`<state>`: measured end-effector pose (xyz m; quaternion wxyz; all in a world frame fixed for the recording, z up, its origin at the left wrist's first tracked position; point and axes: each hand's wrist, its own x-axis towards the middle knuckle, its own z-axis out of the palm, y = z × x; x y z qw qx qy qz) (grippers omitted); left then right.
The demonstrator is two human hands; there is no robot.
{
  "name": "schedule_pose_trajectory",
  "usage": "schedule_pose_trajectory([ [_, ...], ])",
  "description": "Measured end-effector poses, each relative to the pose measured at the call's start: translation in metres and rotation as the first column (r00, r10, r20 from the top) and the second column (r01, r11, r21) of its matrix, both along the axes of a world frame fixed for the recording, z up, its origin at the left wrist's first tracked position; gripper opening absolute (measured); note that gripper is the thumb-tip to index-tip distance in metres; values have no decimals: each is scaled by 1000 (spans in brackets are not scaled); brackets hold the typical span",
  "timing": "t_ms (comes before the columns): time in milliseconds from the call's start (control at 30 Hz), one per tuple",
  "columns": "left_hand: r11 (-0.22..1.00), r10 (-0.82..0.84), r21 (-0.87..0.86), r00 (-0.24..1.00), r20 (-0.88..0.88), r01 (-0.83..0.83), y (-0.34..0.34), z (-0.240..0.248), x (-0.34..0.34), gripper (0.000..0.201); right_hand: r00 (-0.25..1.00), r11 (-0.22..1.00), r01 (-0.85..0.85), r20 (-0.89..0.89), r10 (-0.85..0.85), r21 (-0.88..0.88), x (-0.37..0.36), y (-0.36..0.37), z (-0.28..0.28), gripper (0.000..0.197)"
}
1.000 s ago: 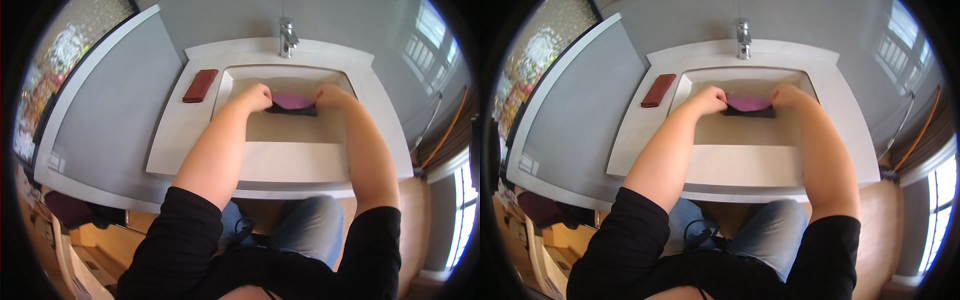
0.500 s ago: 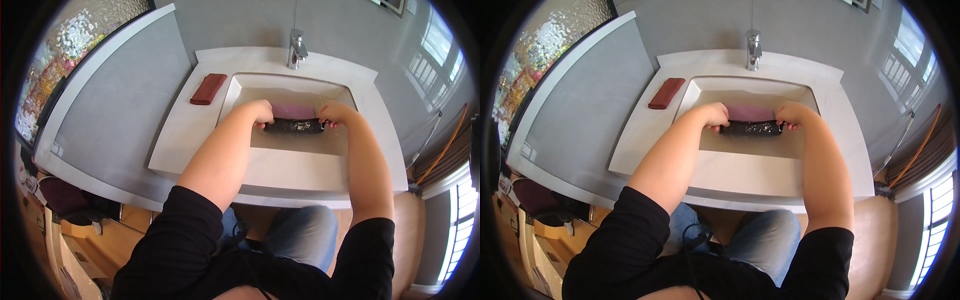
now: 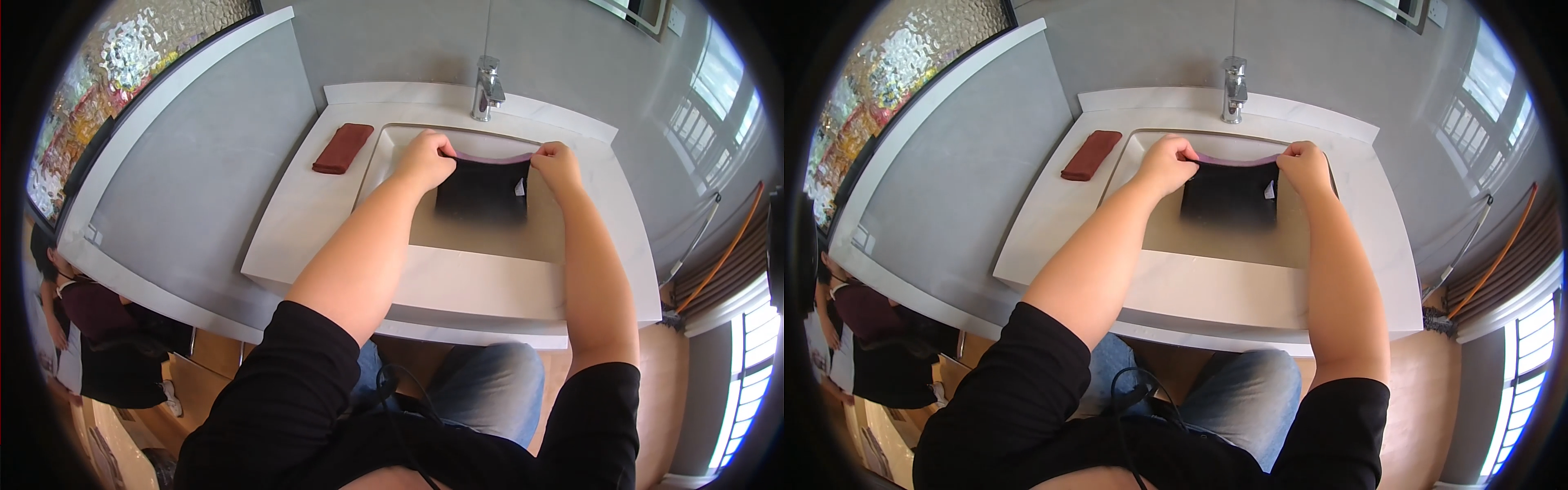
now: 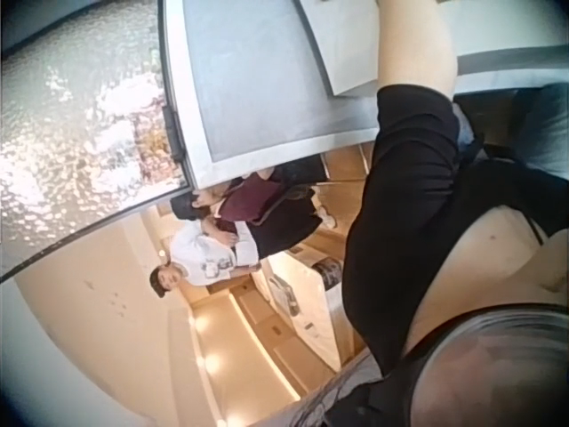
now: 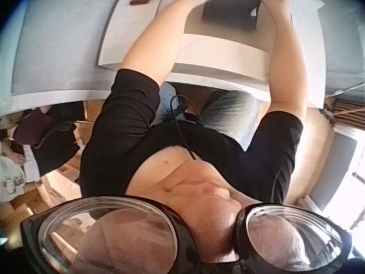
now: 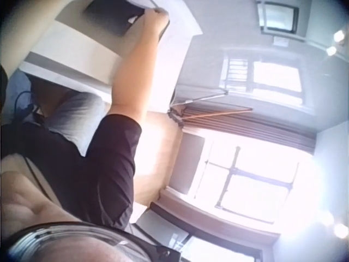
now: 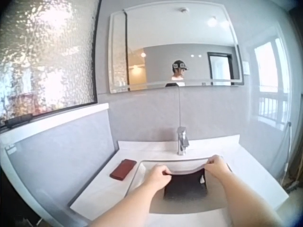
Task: Washing and wringing out several small cloths in a bathroom sink.
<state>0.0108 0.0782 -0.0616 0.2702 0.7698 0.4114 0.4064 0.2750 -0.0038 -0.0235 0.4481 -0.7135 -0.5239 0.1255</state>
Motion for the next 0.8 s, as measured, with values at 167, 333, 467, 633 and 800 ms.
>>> schedule_pose_trajectory([
  [167, 994, -102, 2, 964, -246, 106, -5, 0, 5, 8, 975, 919, -136, 116, 191, -369, 17, 0, -8, 7],
  [333, 913, -336, -387, 779, -529, 131, -13, 6, 1, 14, 859, 654, -231, 164, 484, -721, 3, -7, -6, 11],
  [467, 887, -417, -442, 637, -648, 131, -13, 2, -3, 23, 837, 501, -151, 160, 524, -852, -12, -13, 1, 14],
  [633, 834, -481, -551, 532, -697, 32, -25, 8, -1, 24, 848, 328, -122, 73, 524, -937, -18, -16, 6, 24],
  [800, 785, -514, -617, 496, -700, -57, -22, 15, 0, 14, 889, 532, -217, 59, 454, -818, 2, -8, -13, 22],
])
